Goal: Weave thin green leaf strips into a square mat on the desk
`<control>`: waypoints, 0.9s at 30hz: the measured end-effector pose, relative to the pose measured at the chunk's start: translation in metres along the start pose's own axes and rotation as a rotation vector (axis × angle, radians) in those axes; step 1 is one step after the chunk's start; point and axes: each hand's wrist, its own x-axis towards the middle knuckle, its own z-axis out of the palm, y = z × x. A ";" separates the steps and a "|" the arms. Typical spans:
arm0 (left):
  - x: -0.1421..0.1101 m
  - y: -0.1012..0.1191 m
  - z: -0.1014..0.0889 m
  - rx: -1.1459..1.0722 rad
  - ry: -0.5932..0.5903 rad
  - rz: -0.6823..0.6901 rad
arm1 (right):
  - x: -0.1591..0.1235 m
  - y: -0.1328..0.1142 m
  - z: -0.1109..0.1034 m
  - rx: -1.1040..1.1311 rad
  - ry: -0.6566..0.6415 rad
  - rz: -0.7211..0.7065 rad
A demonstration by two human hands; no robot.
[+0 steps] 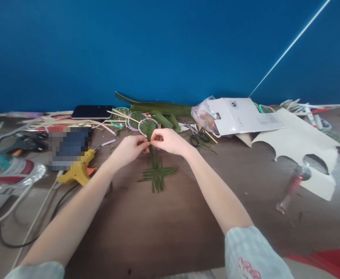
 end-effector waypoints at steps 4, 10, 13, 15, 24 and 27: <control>0.000 0.001 -0.001 -0.022 -0.008 0.019 | -0.001 -0.003 -0.001 0.000 0.006 -0.009; -0.001 0.001 -0.001 -0.064 0.030 0.024 | 0.000 -0.001 -0.002 0.008 0.004 -0.033; -0.001 0.001 -0.001 -0.073 0.057 0.040 | 0.001 0.001 -0.002 0.011 0.008 -0.037; -0.002 0.001 -0.001 -0.061 0.068 0.041 | 0.001 0.001 -0.002 0.014 0.005 -0.032; -0.002 0.002 0.001 -0.042 0.094 0.027 | -0.001 -0.007 -0.001 -0.038 0.020 -0.012; -0.002 0.002 0.002 -0.047 0.089 0.028 | -0.002 -0.009 -0.002 -0.077 0.027 -0.011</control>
